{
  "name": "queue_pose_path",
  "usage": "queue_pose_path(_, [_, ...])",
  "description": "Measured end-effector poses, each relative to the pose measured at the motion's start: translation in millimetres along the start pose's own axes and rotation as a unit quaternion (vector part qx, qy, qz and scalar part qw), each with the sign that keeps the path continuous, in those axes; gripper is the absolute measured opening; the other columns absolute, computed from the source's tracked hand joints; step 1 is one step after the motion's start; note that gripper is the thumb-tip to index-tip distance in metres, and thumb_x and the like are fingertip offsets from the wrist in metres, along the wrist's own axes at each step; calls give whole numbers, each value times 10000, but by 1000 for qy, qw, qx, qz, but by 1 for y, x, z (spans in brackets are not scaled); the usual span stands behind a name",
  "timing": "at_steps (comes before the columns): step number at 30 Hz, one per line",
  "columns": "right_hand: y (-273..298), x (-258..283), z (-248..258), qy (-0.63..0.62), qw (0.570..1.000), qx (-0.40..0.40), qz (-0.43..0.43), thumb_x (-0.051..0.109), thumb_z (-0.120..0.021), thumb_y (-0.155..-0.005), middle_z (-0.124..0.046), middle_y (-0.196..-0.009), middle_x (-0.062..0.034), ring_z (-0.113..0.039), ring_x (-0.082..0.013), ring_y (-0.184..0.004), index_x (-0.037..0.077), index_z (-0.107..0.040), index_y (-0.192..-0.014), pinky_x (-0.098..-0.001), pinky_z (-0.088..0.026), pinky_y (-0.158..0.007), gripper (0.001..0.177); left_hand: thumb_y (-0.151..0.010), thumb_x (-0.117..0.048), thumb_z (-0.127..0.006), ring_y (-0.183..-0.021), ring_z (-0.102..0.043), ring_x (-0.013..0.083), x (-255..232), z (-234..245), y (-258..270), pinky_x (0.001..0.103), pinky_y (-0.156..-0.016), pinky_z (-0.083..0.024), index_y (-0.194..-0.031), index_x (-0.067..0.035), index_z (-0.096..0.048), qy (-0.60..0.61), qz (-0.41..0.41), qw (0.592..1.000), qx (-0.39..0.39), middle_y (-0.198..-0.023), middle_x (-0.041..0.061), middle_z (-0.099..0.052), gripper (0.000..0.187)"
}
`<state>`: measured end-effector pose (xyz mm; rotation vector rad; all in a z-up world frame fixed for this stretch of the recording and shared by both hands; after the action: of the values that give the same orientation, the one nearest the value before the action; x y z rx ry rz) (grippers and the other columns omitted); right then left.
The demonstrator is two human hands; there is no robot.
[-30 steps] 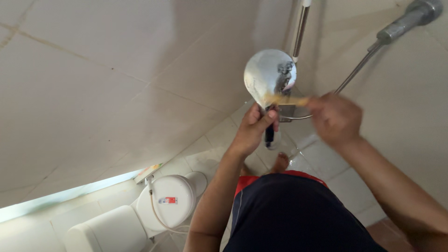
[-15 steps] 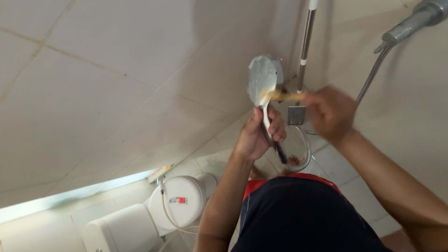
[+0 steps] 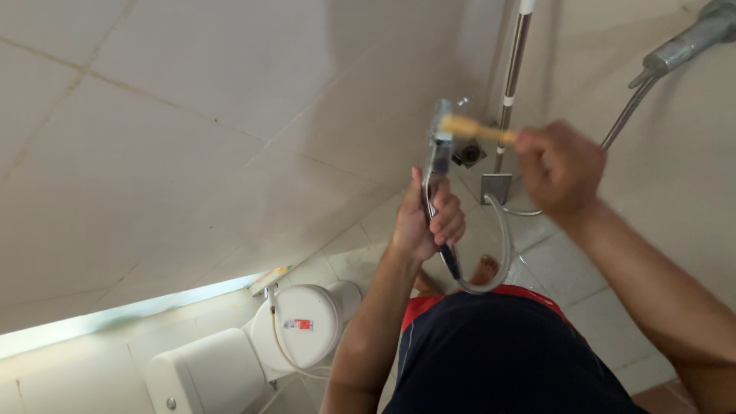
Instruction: The person scrubs the shower head and its flexible hose with a yellow toothbrush, then rinses the shower head and the toilet bidet sprayer with water. The person also scrubs the wall-mounted shower valve with the toothbrush.
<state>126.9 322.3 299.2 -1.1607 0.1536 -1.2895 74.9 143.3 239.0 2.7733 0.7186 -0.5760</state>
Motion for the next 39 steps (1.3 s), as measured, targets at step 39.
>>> queue_pose_path(39, [20,21,17,157,982,45,-98,151,-771,-1028,-655,-808,-74,-633,-247,-662,91,-764,-1030,-350,-482,-597,60,-988,-366,-657,-560,-531,65,-31,13,13,261,-518,-432,-985,-32,-639,-638,-106,741,-179,-620,-13,-576,335])
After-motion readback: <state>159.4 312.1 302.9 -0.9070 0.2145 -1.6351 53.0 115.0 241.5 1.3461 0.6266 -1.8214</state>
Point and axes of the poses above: each hand's wrist, its own y-axis away from the middle knuckle, its own z-axis out of the back of the hand, x = y × z, the point moved 6 cm from there along -y, towards the middle knuckle
